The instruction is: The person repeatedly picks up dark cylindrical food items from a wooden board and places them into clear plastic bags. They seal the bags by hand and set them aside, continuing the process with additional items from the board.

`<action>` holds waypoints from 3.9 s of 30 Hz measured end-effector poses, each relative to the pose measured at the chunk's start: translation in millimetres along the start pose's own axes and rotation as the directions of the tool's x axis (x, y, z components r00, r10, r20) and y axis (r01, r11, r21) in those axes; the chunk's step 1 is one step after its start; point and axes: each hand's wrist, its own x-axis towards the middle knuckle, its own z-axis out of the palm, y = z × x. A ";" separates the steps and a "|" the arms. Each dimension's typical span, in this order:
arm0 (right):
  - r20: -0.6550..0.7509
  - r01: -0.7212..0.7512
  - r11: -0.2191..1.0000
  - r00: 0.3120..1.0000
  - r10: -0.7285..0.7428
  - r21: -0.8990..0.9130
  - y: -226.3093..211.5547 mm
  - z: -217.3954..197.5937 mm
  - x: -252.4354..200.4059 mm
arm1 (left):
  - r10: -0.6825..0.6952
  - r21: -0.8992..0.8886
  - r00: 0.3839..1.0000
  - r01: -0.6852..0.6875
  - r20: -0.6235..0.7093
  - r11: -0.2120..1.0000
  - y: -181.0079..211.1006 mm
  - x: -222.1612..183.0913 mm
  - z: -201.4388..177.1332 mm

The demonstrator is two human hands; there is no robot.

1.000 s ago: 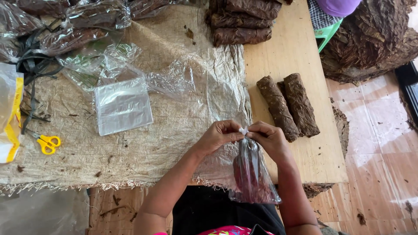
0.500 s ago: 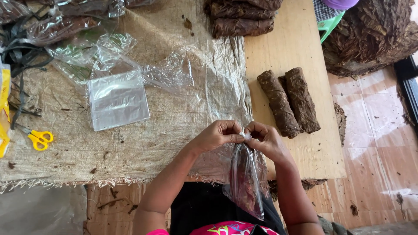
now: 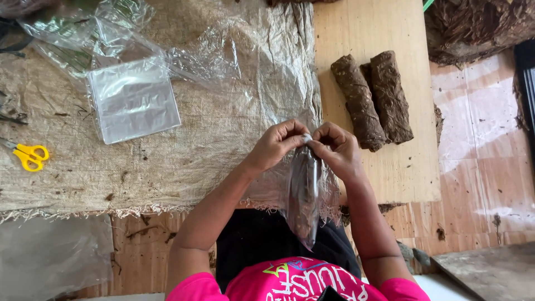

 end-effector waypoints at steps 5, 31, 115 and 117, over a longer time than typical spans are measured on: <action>-0.011 0.319 0.903 0.942 -0.336 -0.288 15.7 4.0 5.4 | 0.111 0.087 0.978 -0.097 -0.177 0.992 -37.9 3.4 -5.1; -0.038 0.330 0.931 0.940 -0.339 -0.157 10.9 1.3 7.3 | 0.071 -0.114 0.991 -0.084 -0.111 0.990 9.5 1.4 4.3; -0.348 0.341 0.891 0.908 -0.231 0.299 11.8 -12.1 -40.4 | 0.322 0.086 0.932 -0.312 -0.167 0.946 43.0 -19.2 6.5; -0.381 0.339 0.903 0.897 -0.225 0.264 23.1 -18.7 -47.1 | 0.316 0.123 0.933 -0.297 -0.174 0.947 34.4 -24.7 5.8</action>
